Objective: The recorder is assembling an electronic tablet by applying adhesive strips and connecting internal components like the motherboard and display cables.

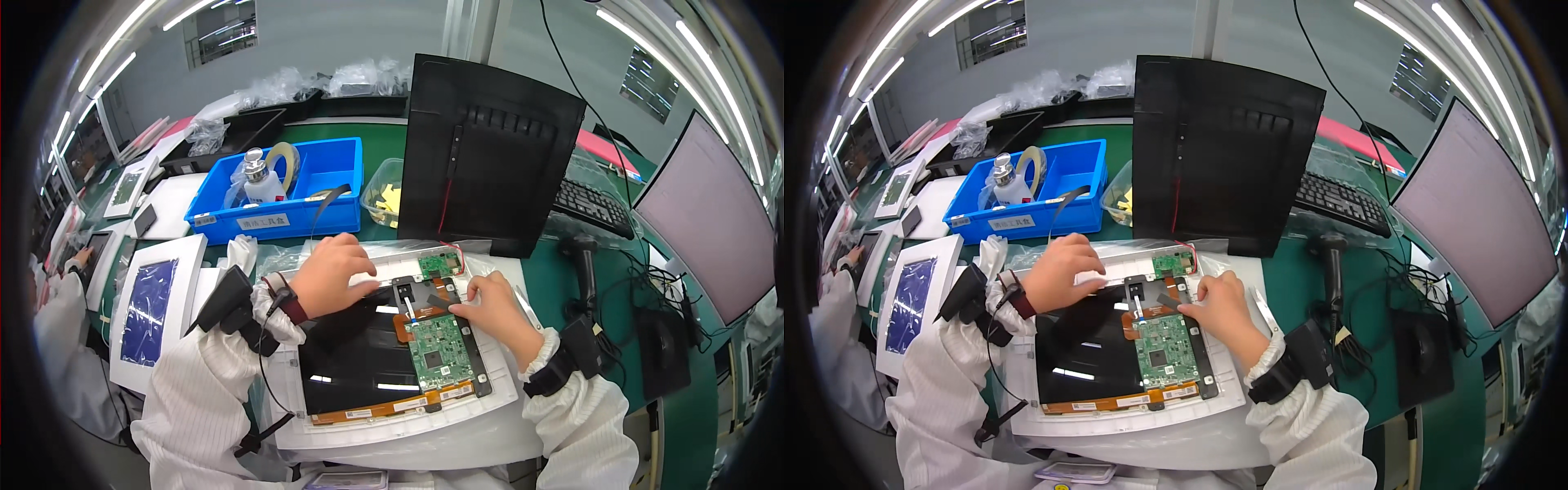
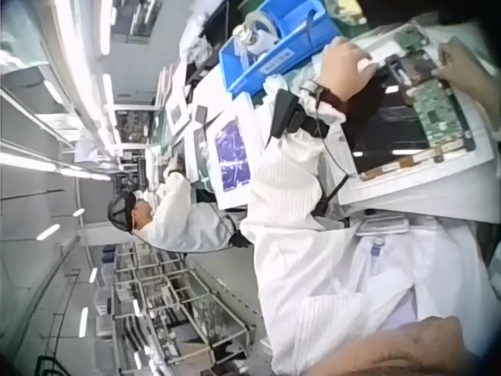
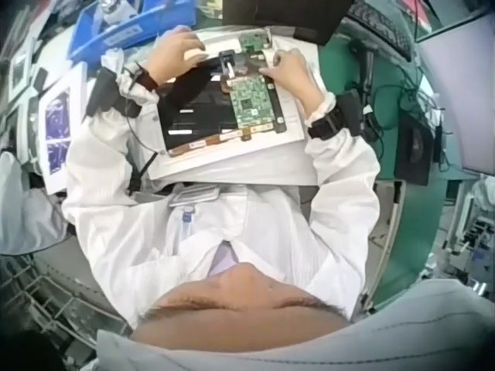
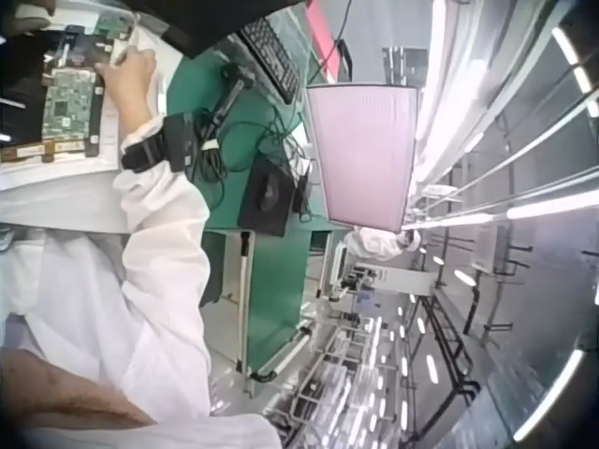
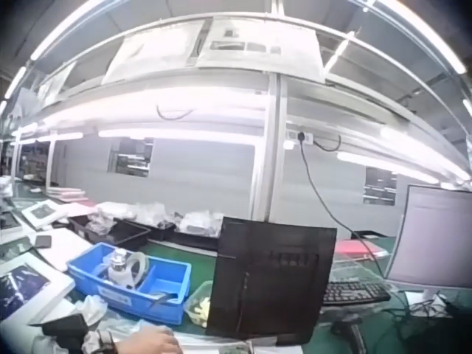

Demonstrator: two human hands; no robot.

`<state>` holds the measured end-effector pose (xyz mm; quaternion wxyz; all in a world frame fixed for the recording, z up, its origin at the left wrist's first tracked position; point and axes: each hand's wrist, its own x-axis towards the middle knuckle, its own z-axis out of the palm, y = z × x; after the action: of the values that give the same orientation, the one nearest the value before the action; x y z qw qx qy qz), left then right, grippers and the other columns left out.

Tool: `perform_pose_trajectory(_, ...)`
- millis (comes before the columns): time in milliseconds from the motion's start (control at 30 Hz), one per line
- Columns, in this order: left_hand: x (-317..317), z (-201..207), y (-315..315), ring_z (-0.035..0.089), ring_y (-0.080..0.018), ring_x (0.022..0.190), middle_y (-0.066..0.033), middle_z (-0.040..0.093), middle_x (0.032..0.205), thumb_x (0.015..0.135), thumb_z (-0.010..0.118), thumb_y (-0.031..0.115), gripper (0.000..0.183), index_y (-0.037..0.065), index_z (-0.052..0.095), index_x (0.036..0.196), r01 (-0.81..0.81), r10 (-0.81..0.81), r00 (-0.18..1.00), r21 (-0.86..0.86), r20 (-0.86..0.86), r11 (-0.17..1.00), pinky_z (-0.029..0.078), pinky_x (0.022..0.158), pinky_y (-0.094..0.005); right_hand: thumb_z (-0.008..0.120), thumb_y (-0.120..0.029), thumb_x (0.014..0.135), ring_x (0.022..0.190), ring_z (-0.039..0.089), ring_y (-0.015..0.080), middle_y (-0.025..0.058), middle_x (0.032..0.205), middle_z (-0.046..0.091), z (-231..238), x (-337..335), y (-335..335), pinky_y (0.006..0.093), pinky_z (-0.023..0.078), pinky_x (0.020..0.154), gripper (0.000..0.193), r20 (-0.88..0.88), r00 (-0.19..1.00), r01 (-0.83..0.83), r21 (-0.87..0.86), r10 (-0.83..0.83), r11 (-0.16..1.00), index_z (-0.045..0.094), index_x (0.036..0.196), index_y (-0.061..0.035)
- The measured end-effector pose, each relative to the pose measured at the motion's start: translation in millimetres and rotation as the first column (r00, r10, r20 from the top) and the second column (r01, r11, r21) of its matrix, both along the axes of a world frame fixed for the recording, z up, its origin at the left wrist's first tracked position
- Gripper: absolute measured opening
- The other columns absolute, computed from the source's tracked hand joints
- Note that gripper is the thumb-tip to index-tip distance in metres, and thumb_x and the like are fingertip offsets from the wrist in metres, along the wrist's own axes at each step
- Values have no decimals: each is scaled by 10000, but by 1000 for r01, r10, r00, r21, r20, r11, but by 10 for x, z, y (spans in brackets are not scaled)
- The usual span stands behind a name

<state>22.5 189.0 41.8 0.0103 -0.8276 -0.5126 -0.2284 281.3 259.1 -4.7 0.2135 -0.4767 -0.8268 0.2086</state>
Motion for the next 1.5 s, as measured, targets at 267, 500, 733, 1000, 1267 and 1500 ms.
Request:
perform_pose_trajectory(267,-63,-123,-124,503,-256,797,-56,570,759,652,667,114,74,69,610,668,0,-2,997,-29,-73,1000,392,700,-364,672,-114,670,709,502,247,121,795,485,228,625,11,319,418,634,172,-107,994,-3,-13,2,1000,548,750,-26)
perform_pose_trajectory(500,8,-28,-172,537,-272,720,-95,560,690,739,562,38,41,25,531,763,-61,71,971,-50,229,997,415,641,-349,658,-161,700,754,513,296,132,792,498,127,1033,-153,359,425,663,219,138,988,52,115,-68,992,572,825,-4)
perform_pose_trajectory(733,258,277,-369,545,-198,538,-97,541,618,816,478,20,32,5,487,788,-37,80,925,-124,371,992,419,527,-270,672,-175,694,793,518,311,137,853,490,254,1262,-419,352,437,679,319,287,954,27,203,-86,979,558,943,-11)
perform_pose_trajectory(1000,476,454,-548,542,-208,558,-99,546,631,783,515,30,33,-3,521,781,91,-30,879,-105,476,990,414,524,-276,683,-137,654,745,537,303,140,820,497,285,1387,-661,353,452,655,355,254,966,29,107,-55,994,549,958,-9)
perform_pose_trajectory(1267,624,583,-696,562,-296,629,-148,584,691,747,573,55,90,-6,595,809,210,-97,848,-163,520,964,439,563,-326,641,-53,641,553,543,227,99,667,545,239,1464,-574,282,439,532,329,189,975,123,5,-121,992,570,958,-5)
perform_pose_trajectory(1500,689,643,-770,569,-198,585,-91,603,669,757,566,28,102,4,612,845,206,-95,815,-132,572,970,435,543,-267,576,30,739,599,522,109,39,699,520,373,1230,-769,221,433,567,329,-690,673,16,-347,-267,938,498,1055,73)
